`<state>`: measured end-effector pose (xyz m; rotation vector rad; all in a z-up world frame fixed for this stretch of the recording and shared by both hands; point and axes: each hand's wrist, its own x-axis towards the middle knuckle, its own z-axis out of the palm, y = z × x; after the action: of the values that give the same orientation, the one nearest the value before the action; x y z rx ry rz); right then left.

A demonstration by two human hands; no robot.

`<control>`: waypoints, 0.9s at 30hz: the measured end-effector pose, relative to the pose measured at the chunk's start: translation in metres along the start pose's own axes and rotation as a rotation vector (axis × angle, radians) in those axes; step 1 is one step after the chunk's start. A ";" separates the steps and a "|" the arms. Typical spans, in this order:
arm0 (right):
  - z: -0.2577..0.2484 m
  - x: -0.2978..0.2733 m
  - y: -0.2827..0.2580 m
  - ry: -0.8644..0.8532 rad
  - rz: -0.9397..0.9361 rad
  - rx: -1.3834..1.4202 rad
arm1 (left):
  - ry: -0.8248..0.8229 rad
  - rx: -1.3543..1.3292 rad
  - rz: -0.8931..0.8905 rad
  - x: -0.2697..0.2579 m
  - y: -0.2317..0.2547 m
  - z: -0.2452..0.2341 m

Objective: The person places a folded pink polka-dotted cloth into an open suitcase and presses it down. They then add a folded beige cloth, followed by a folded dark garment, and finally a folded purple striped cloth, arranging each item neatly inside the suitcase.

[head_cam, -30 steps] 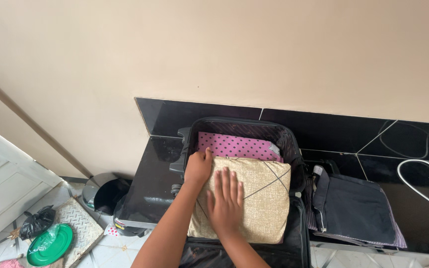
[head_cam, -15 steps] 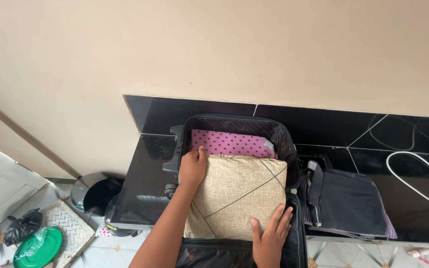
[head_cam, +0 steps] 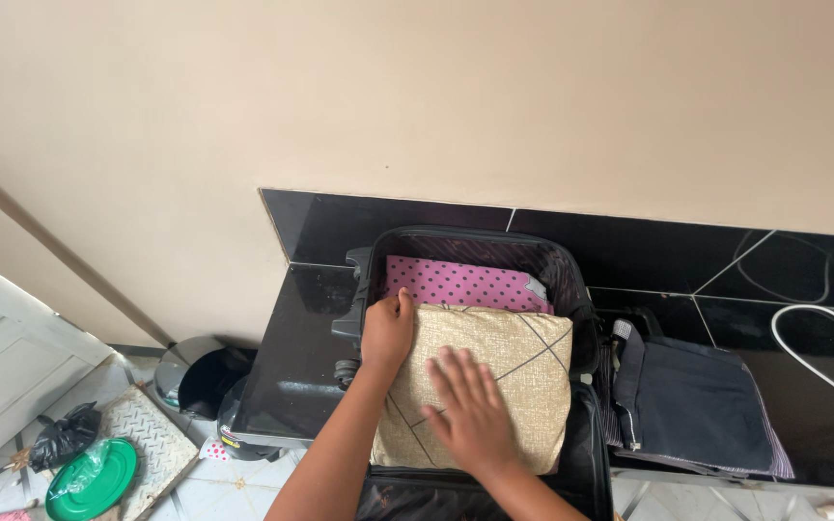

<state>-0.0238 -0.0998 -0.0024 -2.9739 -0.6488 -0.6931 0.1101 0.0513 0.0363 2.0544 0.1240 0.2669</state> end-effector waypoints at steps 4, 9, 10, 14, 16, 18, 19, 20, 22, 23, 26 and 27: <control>-0.004 0.000 0.037 0.048 0.136 -0.070 | 0.001 -0.025 -0.008 -0.001 0.002 -0.001; -0.005 -0.002 0.073 0.099 0.507 0.082 | 0.074 -0.036 0.095 -0.008 0.006 -0.004; -0.004 -0.001 0.076 0.141 0.597 0.138 | 0.076 0.057 0.074 -0.010 0.010 -0.005; 0.000 -0.003 0.067 0.288 0.594 0.103 | 0.362 0.239 0.435 -0.032 0.026 -0.014; -0.002 -0.005 0.065 0.261 0.620 0.121 | 0.440 0.259 0.609 -0.049 0.032 -0.011; -0.003 -0.004 0.068 0.287 0.607 0.131 | 0.279 0.296 0.623 -0.086 0.033 0.004; -0.003 -0.005 0.067 0.295 0.600 0.139 | 0.185 0.307 0.666 -0.111 0.032 0.013; -0.003 -0.005 0.068 0.293 0.603 0.145 | 0.069 0.370 0.750 -0.131 0.030 0.023; -0.004 -0.007 0.068 0.291 0.609 0.153 | -0.116 0.433 0.843 -0.158 0.016 0.029; -0.004 -0.005 0.068 0.296 0.605 0.155 | -0.182 0.433 0.854 -0.163 0.007 0.032; -0.001 -0.008 0.067 0.303 0.596 0.161 | -0.067 0.665 0.939 -0.156 -0.017 0.041; 0.000 -0.007 0.068 0.307 0.594 0.163 | 0.027 0.781 0.975 -0.154 -0.023 0.039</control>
<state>-0.0024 -0.1642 -0.0005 -2.6063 0.1846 -0.9405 -0.0293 -0.0021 -0.0231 2.7399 -0.9155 0.9553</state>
